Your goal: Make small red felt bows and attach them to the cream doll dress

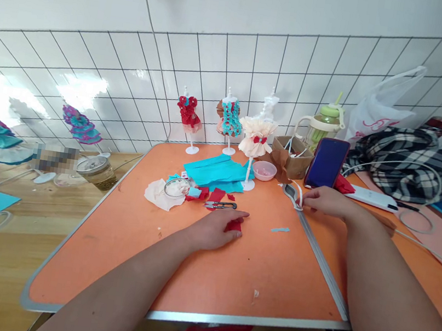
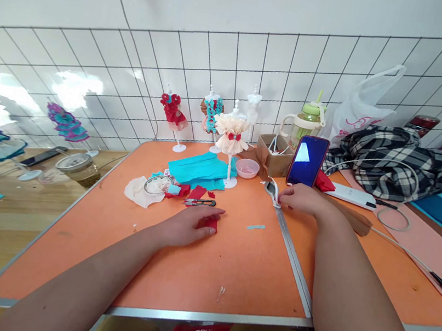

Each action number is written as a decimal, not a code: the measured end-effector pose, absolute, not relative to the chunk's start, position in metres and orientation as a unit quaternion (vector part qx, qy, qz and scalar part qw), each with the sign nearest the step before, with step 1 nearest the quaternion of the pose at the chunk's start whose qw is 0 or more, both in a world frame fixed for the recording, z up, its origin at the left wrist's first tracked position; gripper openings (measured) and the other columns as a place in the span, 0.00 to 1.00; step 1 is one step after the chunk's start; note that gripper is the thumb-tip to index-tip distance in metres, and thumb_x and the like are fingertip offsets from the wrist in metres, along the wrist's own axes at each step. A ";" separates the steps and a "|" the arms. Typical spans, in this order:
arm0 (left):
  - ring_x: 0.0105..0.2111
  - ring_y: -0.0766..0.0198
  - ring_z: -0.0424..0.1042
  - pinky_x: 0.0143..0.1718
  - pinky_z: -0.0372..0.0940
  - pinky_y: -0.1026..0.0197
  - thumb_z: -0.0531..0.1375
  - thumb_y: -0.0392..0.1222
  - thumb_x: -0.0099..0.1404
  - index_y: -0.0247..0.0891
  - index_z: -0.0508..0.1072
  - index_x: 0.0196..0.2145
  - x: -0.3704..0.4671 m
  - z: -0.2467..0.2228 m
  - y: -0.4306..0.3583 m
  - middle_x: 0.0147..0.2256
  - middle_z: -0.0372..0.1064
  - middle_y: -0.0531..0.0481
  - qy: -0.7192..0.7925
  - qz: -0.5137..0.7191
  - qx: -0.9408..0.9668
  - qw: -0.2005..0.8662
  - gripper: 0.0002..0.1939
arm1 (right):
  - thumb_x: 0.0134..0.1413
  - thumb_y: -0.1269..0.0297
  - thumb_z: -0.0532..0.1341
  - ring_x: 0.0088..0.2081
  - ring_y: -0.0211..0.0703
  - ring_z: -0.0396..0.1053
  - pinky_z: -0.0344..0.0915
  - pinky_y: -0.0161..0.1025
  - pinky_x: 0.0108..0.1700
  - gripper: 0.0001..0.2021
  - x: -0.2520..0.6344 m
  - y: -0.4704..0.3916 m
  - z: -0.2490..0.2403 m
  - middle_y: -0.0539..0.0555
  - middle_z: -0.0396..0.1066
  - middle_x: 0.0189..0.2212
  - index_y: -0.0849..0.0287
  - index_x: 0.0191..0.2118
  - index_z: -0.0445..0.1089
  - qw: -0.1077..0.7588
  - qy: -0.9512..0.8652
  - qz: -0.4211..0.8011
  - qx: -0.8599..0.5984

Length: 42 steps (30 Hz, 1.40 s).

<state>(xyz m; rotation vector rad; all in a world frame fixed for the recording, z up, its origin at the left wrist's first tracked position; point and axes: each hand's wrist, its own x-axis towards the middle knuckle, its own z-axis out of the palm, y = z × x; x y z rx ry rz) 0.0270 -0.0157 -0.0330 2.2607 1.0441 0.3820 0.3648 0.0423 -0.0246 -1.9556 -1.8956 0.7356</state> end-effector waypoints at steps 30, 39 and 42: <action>0.38 0.59 0.70 0.40 0.66 0.58 0.61 0.42 0.57 0.41 0.74 0.30 0.021 -0.022 -0.010 0.36 0.71 0.50 0.407 0.173 0.870 0.216 0.04 | 0.53 0.61 0.57 0.35 0.42 0.70 0.52 0.34 0.30 0.09 0.213 -0.011 -0.027 0.50 0.75 0.35 0.51 0.36 0.75 0.067 -0.906 0.101 -0.405; 0.39 0.58 0.70 0.37 0.63 0.59 0.59 0.40 0.57 0.42 0.75 0.29 0.034 -0.036 -0.014 0.34 0.72 0.50 0.439 0.113 0.882 0.129 0.04 | 0.51 0.64 0.58 0.35 0.43 0.69 0.53 0.33 0.29 0.08 0.212 -0.011 -0.025 0.50 0.76 0.33 0.51 0.34 0.75 0.035 -0.891 0.091 -0.443; 0.36 0.58 0.70 0.34 0.63 0.60 0.58 0.39 0.57 0.42 0.74 0.28 0.035 -0.037 -0.015 0.33 0.73 0.49 0.460 0.120 0.871 0.122 0.05 | 0.50 0.65 0.57 0.34 0.43 0.69 0.51 0.33 0.28 0.08 0.212 -0.011 -0.026 0.51 0.75 0.32 0.52 0.33 0.75 0.035 -0.879 0.100 -0.464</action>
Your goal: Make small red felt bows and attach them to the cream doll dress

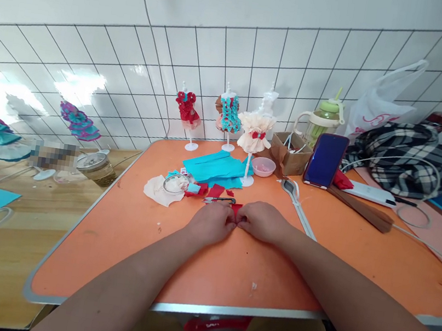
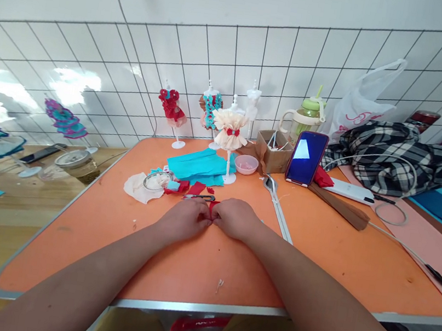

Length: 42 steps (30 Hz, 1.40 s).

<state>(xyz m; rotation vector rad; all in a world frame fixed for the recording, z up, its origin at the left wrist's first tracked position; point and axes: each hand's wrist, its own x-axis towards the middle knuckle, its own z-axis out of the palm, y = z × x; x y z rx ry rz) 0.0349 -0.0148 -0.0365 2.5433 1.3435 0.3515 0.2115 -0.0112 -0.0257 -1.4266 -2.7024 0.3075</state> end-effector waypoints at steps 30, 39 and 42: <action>0.39 0.57 0.70 0.36 0.63 0.59 0.57 0.43 0.59 0.44 0.76 0.33 0.034 -0.039 -0.011 0.36 0.74 0.51 0.471 0.122 0.865 0.123 0.07 | 0.49 0.67 0.56 0.32 0.41 0.68 0.51 0.33 0.28 0.09 0.210 -0.011 -0.030 0.51 0.76 0.32 0.54 0.33 0.74 0.067 -0.852 0.140 -0.501; 0.38 0.58 0.70 0.35 0.63 0.60 0.56 0.48 0.60 0.46 0.76 0.33 0.037 -0.033 -0.017 0.35 0.73 0.51 0.491 0.110 0.858 0.104 0.10 | 0.51 0.65 0.55 0.33 0.42 0.68 0.49 0.35 0.28 0.10 0.209 -0.011 -0.031 0.51 0.75 0.32 0.53 0.33 0.75 0.060 -0.849 0.130 -0.509; 0.38 0.58 0.71 0.34 0.63 0.61 0.56 0.45 0.60 0.46 0.76 0.33 0.038 -0.034 -0.017 0.35 0.73 0.52 0.494 0.103 0.859 0.089 0.09 | 0.51 0.67 0.55 0.33 0.41 0.68 0.49 0.35 0.29 0.11 0.208 -0.011 -0.031 0.52 0.75 0.32 0.53 0.33 0.75 0.066 -0.848 0.128 -0.510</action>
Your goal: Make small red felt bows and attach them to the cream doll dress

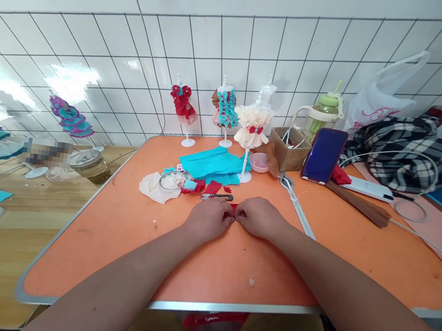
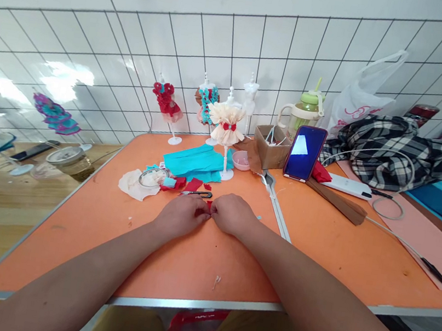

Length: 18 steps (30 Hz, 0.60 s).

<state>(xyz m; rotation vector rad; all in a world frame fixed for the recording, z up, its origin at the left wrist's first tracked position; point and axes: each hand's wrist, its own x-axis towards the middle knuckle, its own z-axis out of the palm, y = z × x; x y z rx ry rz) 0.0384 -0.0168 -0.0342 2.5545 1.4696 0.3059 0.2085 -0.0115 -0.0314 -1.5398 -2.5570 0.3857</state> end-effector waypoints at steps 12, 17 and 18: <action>0.37 0.59 0.71 0.31 0.62 0.62 0.56 0.45 0.60 0.48 0.76 0.33 0.040 -0.032 -0.017 0.36 0.74 0.53 0.525 0.094 0.841 0.097 0.08 | 0.49 0.66 0.56 0.33 0.40 0.66 0.46 0.34 0.27 0.09 0.207 -0.012 -0.031 0.51 0.73 0.32 0.53 0.30 0.75 0.070 -0.832 0.121 -0.537; 0.36 0.60 0.71 0.29 0.60 0.62 0.56 0.43 0.59 0.46 0.75 0.31 0.043 -0.033 -0.018 0.34 0.74 0.53 0.532 0.099 0.835 0.100 0.07 | 0.49 0.65 0.57 0.34 0.40 0.66 0.46 0.34 0.27 0.09 0.208 -0.012 -0.027 0.50 0.73 0.33 0.51 0.31 0.76 0.064 -0.829 0.125 -0.541; 0.35 0.60 0.71 0.28 0.60 0.63 0.56 0.43 0.59 0.46 0.75 0.30 0.043 -0.033 -0.018 0.34 0.74 0.53 0.534 0.100 0.834 0.102 0.07 | 0.49 0.64 0.57 0.34 0.40 0.66 0.46 0.34 0.27 0.09 0.209 -0.013 -0.026 0.50 0.73 0.33 0.50 0.32 0.76 0.065 -0.827 0.123 -0.544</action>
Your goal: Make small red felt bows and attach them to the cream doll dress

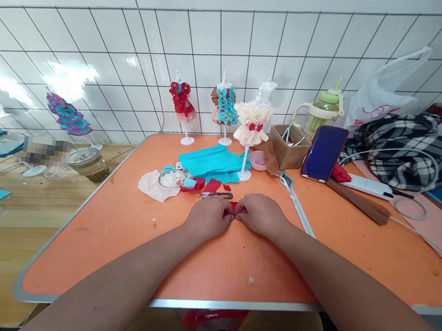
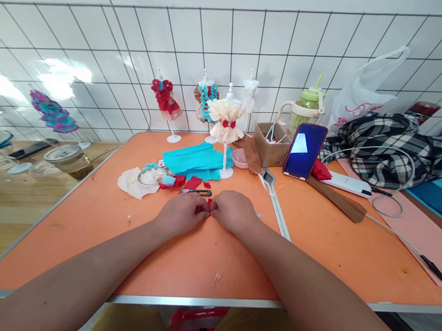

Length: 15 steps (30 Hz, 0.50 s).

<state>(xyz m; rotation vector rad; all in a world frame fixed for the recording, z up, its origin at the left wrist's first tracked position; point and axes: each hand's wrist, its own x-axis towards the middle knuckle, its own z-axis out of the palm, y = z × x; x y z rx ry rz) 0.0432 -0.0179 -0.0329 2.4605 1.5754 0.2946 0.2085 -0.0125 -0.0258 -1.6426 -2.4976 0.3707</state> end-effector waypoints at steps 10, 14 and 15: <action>0.35 0.60 0.71 0.28 0.60 0.62 0.57 0.44 0.58 0.45 0.74 0.30 0.042 -0.033 -0.017 0.34 0.74 0.54 0.536 0.104 0.830 0.113 0.06 | 0.51 0.63 0.56 0.36 0.43 0.67 0.48 0.34 0.28 0.10 0.207 -0.014 -0.029 0.51 0.74 0.35 0.49 0.34 0.76 0.040 -0.826 0.101 -0.554; 0.35 0.60 0.71 0.28 0.60 0.62 0.56 0.44 0.59 0.46 0.74 0.33 0.043 -0.033 -0.017 0.33 0.74 0.53 0.531 0.102 0.834 0.115 0.08 | 0.54 0.62 0.54 0.35 0.43 0.67 0.48 0.34 0.27 0.12 0.205 -0.014 -0.029 0.53 0.73 0.34 0.52 0.33 0.75 0.032 -0.829 0.083 -0.552; 0.35 0.60 0.71 0.28 0.60 0.62 0.56 0.45 0.59 0.46 0.75 0.34 0.044 -0.033 -0.017 0.33 0.74 0.53 0.531 0.100 0.834 0.113 0.08 | 0.55 0.61 0.53 0.35 0.43 0.67 0.48 0.34 0.28 0.12 0.205 -0.014 -0.029 0.53 0.73 0.34 0.52 0.33 0.75 0.029 -0.830 0.083 -0.551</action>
